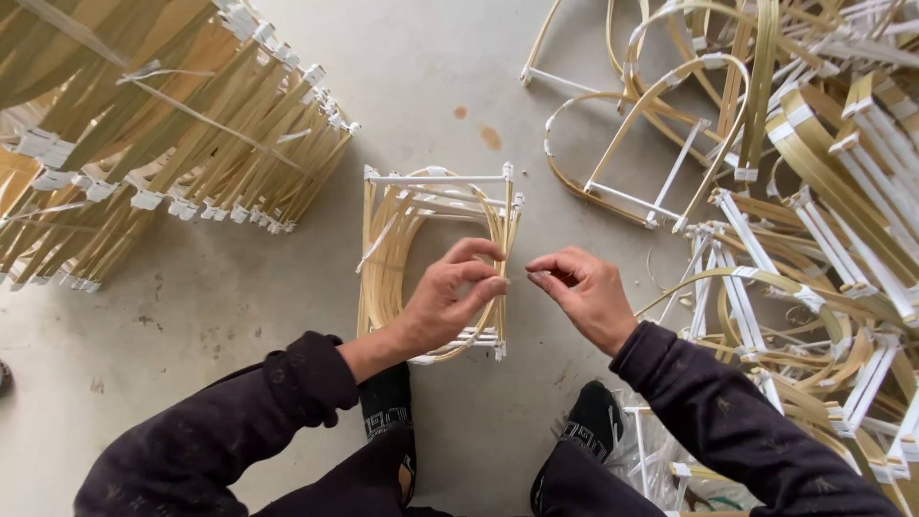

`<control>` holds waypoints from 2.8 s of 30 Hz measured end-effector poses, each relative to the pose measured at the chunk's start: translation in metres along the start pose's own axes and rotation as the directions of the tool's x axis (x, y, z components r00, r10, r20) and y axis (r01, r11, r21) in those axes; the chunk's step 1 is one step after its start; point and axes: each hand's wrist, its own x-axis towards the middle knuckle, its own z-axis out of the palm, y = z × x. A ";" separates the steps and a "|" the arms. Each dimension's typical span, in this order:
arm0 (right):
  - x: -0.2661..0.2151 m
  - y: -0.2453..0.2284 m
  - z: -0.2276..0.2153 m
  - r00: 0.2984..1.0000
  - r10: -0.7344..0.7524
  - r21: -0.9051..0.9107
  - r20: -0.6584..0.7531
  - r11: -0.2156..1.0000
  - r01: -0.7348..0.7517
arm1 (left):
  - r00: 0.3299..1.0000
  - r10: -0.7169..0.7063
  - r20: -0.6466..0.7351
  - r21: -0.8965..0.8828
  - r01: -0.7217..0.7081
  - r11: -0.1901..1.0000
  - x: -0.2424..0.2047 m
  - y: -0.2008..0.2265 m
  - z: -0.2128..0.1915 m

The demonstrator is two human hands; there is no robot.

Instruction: The recorder is assembling and tying together bamboo furniture frames using plastic ties and a cutting tool.

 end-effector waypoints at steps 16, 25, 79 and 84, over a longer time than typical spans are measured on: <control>0.008 -0.035 -0.005 0.999 0.048 -0.203 0.000 0.978 -0.047 | 0.972 0.205 0.115 0.292 -0.230 0.928 0.023 -0.019 0.025; 0.009 -0.010 -0.024 0.948 0.275 0.465 0.161 0.826 -0.319 | 0.938 0.248 0.241 0.323 -0.319 0.891 0.038 -0.019 0.016; 0.017 0.079 0.085 0.923 0.297 0.547 -0.245 0.828 -0.121 | 0.937 -0.348 0.015 -0.402 0.324 0.856 0.001 -0.057 0.038; 0.011 0.088 0.114 0.926 0.033 0.313 -0.376 0.945 0.093 | 0.915 -0.400 0.059 -0.652 0.339 0.678 -0.003 -0.061 0.043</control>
